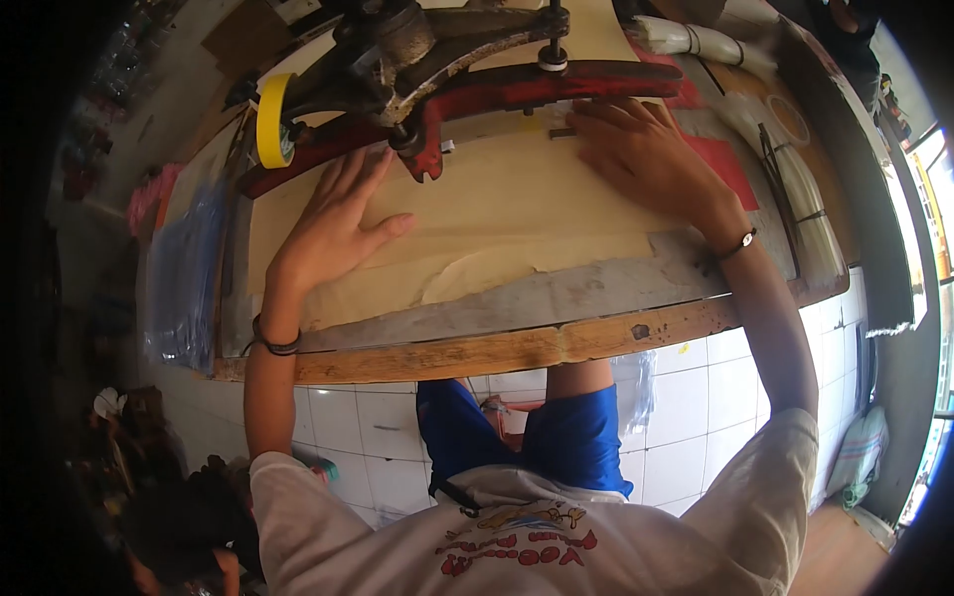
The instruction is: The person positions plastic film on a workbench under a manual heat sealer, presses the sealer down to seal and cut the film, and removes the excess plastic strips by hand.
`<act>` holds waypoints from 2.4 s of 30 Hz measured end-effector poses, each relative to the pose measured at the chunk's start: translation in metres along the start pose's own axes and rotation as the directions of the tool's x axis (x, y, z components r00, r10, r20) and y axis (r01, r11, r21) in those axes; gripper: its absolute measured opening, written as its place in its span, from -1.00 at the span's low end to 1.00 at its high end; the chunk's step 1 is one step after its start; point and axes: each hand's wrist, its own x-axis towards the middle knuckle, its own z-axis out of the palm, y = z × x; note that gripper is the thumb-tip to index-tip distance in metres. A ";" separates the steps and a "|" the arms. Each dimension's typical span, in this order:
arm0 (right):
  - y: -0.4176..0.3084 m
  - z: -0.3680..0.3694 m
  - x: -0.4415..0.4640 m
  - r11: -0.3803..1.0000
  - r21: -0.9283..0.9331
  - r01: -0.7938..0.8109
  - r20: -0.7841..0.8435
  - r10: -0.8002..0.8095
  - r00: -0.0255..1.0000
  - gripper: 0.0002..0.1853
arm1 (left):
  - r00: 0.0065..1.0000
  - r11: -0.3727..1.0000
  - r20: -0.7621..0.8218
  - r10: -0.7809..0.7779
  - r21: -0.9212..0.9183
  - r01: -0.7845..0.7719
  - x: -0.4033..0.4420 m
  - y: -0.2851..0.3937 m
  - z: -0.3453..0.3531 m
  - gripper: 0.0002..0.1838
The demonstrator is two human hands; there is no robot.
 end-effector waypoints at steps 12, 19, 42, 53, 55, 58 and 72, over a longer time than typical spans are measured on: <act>-0.006 -0.004 -0.001 0.998 0.059 0.011 -0.025 -0.010 1.000 -0.51 | 0.999 1.000 0.045 -0.022 0.013 0.021 0.001 -0.003 -0.002 0.07; -0.010 -0.009 -0.001 1.000 -0.009 -0.009 -0.053 0.009 0.999 -0.56 | 0.994 0.999 0.102 -0.050 0.005 0.050 -0.002 0.004 -0.011 -0.01; -0.013 -0.012 0.002 0.980 0.165 -0.114 0.010 0.114 0.993 -0.59 | 0.995 0.998 0.083 -0.053 -0.018 0.055 -0.008 0.010 -0.014 -0.05; -0.009 -0.008 0.001 0.987 0.139 -0.079 0.000 0.079 0.997 -0.67 | 0.999 0.999 -0.028 0.039 -0.008 -0.039 -0.009 0.000 0.000 -0.09; -0.009 -0.010 0.004 0.983 0.160 -0.085 0.028 0.081 0.996 -0.65 | 0.996 0.998 -0.064 0.065 0.018 -0.064 -0.009 -0.004 0.004 -0.09; -0.009 -0.011 0.005 0.974 0.191 -0.124 0.051 0.116 0.992 -0.63 | 0.991 0.996 -0.099 0.088 0.008 -0.088 -0.009 -0.005 0.009 -0.10; -0.014 -0.008 0.007 0.985 0.139 -0.108 -0.008 0.110 0.994 -0.60 | 0.981 0.997 -0.178 0.080 0.021 -0.078 -0.005 -0.001 0.009 -0.18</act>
